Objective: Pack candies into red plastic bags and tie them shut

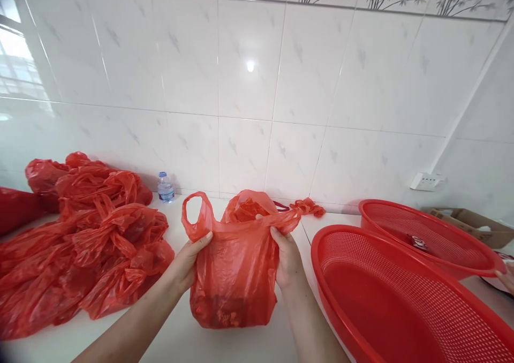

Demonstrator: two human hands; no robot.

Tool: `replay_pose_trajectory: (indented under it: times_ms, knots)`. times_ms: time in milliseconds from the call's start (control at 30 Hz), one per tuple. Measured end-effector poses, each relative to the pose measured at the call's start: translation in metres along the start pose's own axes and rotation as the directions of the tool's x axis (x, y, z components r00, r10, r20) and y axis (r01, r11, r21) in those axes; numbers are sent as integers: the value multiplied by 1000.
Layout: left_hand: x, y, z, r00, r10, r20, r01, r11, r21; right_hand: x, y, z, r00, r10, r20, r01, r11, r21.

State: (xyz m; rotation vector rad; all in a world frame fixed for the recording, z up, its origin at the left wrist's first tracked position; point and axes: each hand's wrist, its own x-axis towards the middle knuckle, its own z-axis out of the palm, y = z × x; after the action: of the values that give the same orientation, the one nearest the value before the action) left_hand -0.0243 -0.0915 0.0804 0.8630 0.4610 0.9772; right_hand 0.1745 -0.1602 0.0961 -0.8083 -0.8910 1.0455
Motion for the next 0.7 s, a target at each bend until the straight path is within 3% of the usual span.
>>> replay_pose_trajectory:
  times_ms: [100,267,333,600,700]
  knots:
    - [13,-9,-2,999,-27,-35,25,998,-62,17,17,-1,997,79,16,-79,997,-7]
    - [41,-27,-9,999,-29,-39,24,994,-109,40,56,-2,993,97,64,-112,949,294]
    - [54,-35,-11,1000,-16,-26,13,994,-112,44,68,-3,991,111,79,-132,932,339]
    - [82,-66,-17,998,-38,-52,35,997,-66,56,90,-24,975,220,32,-222,967,125]
    - [84,-75,-20,999,-18,-44,16,998,-59,59,94,-25,971,220,93,-224,974,37]
